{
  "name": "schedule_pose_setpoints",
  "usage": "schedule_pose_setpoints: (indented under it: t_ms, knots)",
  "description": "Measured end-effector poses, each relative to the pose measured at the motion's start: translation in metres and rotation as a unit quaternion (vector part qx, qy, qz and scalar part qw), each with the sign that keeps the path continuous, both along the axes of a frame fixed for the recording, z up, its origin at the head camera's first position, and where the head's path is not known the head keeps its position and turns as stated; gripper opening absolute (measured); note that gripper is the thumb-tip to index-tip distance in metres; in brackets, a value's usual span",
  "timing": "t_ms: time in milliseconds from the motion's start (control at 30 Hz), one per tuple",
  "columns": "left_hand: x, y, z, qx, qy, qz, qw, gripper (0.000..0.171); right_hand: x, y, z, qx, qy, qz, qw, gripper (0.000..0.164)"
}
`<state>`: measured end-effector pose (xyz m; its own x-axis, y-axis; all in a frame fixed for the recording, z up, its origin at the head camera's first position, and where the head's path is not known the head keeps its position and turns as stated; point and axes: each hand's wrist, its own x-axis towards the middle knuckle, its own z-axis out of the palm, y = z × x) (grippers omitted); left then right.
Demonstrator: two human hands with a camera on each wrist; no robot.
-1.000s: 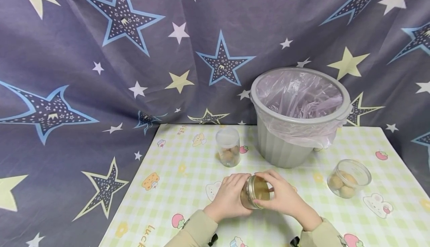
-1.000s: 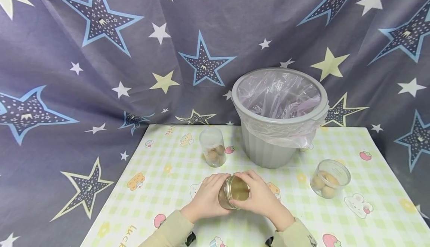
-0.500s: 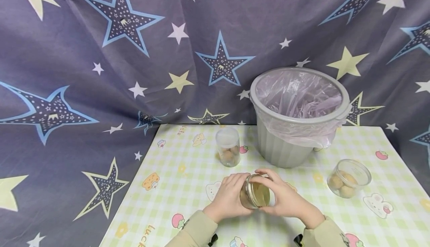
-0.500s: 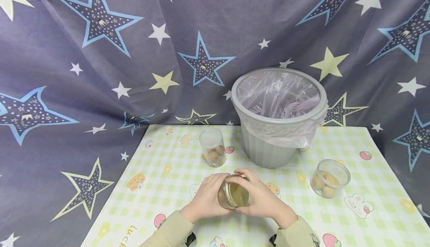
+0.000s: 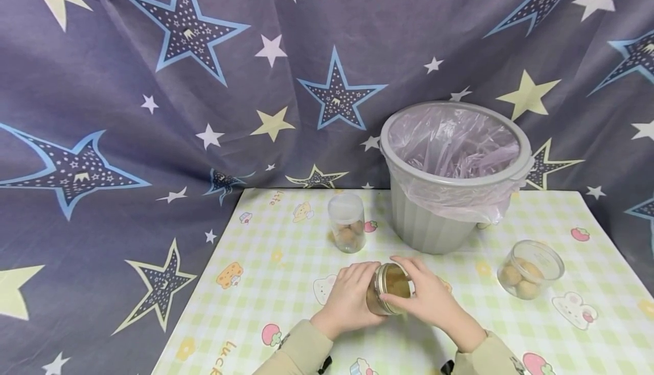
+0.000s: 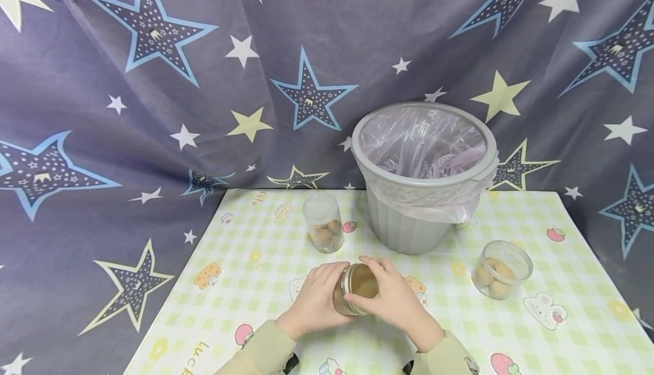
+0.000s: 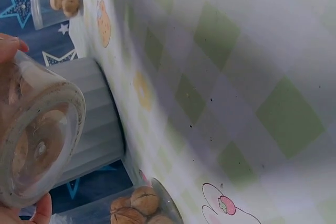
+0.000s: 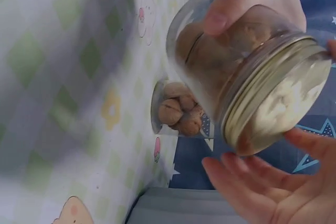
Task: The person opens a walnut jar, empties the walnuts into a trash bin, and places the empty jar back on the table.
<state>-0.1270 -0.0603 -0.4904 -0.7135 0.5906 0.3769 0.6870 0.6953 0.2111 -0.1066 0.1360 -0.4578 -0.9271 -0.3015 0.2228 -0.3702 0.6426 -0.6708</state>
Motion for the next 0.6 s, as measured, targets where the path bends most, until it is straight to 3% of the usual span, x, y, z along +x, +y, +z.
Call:
schedule_pose_setpoints:
  t_ms: [267,600]
  knots:
    - [0.0005,-0.0020,0.0010,-0.016,0.008,0.013,0.9998,0.097,0.0008,-0.0041,0.0036,0.025,-0.037,-0.023,0.999,0.072]
    - [-0.0017,-0.0068,0.0047,-0.033,0.004,0.010,0.9994,0.095,0.0006,-0.0008,-0.0019,-0.042,0.002,0.043,0.998,0.073]
